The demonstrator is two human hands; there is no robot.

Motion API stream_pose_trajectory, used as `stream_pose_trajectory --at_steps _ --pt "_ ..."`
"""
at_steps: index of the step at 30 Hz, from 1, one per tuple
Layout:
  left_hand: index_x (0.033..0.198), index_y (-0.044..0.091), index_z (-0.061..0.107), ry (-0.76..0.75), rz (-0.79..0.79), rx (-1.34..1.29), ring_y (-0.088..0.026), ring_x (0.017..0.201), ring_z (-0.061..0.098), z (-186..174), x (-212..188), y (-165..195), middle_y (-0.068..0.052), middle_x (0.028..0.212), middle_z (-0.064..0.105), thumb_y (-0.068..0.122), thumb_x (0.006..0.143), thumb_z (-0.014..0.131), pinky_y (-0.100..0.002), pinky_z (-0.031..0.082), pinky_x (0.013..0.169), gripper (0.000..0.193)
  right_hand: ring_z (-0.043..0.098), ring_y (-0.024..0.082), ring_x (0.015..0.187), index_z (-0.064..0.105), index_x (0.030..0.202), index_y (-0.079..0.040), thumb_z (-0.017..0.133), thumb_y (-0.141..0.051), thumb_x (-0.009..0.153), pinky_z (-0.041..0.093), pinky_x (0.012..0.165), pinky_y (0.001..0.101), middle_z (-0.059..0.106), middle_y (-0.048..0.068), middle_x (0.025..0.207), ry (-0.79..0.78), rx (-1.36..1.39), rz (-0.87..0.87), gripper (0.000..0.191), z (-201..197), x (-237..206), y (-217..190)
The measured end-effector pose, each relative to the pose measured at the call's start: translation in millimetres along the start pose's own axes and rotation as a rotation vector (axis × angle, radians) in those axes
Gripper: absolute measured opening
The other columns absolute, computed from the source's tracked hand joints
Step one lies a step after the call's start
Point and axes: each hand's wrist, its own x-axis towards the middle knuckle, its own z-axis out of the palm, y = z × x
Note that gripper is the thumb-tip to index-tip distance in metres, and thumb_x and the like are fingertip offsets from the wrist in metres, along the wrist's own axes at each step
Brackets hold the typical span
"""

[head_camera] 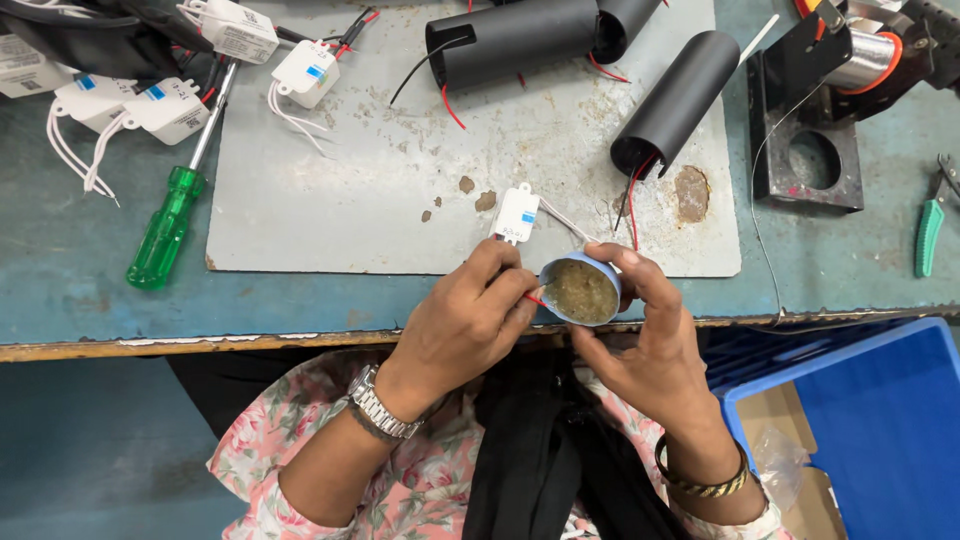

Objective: The person solders red and black wires onto small white LED driver modules at a workbench. They strip wire ends with pliers, dip wires into a flux cup, solder the connections with a soldering iron, and set finished drivers aside while handling black cylindrical light housings.

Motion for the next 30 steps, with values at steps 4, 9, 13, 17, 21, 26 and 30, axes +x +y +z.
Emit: stream_pose_trajectory --at_steps 4,9,13,17,21,26,30 --pt "0.104 0.002 0.062 -0.022 0.012 0.008 -0.031 0.089 0.065 -0.8 0.3 -0.4 -0.013 0.106 0.055 0.008 0.092 0.073 -0.04 0.054 0.077 0.017 0.068 0.022 0.101 0.026 0.148 -0.013 0.082 0.004 0.081 0.057 0.082 0.0329 0.06 0.017 0.141 0.0 0.006 -0.023 0.089 1.5 -0.1 0.7" --pt "0.105 0.001 0.062 -0.023 0.013 0.006 -0.031 0.089 0.066 -1.5 1.0 -0.1 -0.013 0.107 0.056 0.008 0.091 0.073 -0.04 0.055 0.077 0.018 0.069 0.023 0.103 0.027 0.148 -0.013 0.082 0.003 0.081 0.058 0.083 0.0331 0.061 0.018 0.141 -0.006 0.013 -0.015 0.088 3.5 0.6 -0.1" --pt "0.105 0.002 0.062 -0.015 0.018 0.008 -0.031 0.091 0.066 -1.7 1.4 1.0 -0.013 0.107 0.056 0.007 0.091 0.073 -0.039 0.055 0.078 0.018 0.07 0.029 0.113 0.027 0.148 -0.012 0.081 0.003 0.081 0.059 0.09 0.0359 0.06 0.02 0.141 -0.008 0.011 -0.026 0.087 2.6 0.8 -3.0" --pt "0.105 0.002 0.063 -0.011 -0.007 -0.006 -0.031 0.088 0.066 -1.1 1.0 1.4 -0.012 0.107 0.056 0.008 0.092 0.073 -0.039 0.055 0.076 0.018 0.07 0.03 0.112 0.028 0.147 -0.012 0.081 0.003 0.079 0.057 0.089 0.0363 0.061 0.02 0.14 -0.005 0.01 -0.032 0.087 1.4 2.3 -4.6" --pt "0.105 0.003 0.063 -0.003 -0.01 0.004 -0.031 0.088 0.066 -0.8 -0.4 0.6 -0.012 0.106 0.056 0.008 0.092 0.073 -0.04 0.055 0.075 0.017 0.071 0.029 0.111 0.028 0.147 -0.012 0.08 0.003 0.08 0.058 0.088 0.0355 0.061 0.02 0.139 -0.013 0.026 -0.031 0.086 2.9 3.1 -5.1" --pt "0.105 0.003 0.063 0.005 -0.019 -0.003 -0.03 0.087 0.066 -0.7 0.7 2.1 -0.012 0.106 0.057 0.008 0.092 0.074 -0.039 0.055 0.074 0.018 0.071 0.028 0.11 0.029 0.147 -0.012 0.081 0.003 0.079 0.058 0.088 0.0344 0.062 0.02 0.139 -0.017 0.028 -0.011 0.086 2.1 2.0 -2.8" --pt "0.103 0.003 0.064 0.037 -0.001 -0.066 -0.03 0.088 0.067 -3.2 3.4 3.5 -0.012 0.104 0.06 0.006 0.091 0.073 -0.039 0.055 0.076 0.015 0.069 0.023 0.103 0.027 0.147 -0.012 0.082 0.002 0.08 0.057 0.084 0.033 0.061 0.018 0.14 0.0 0.031 0.06 0.088 -1.5 -2.6 1.5"
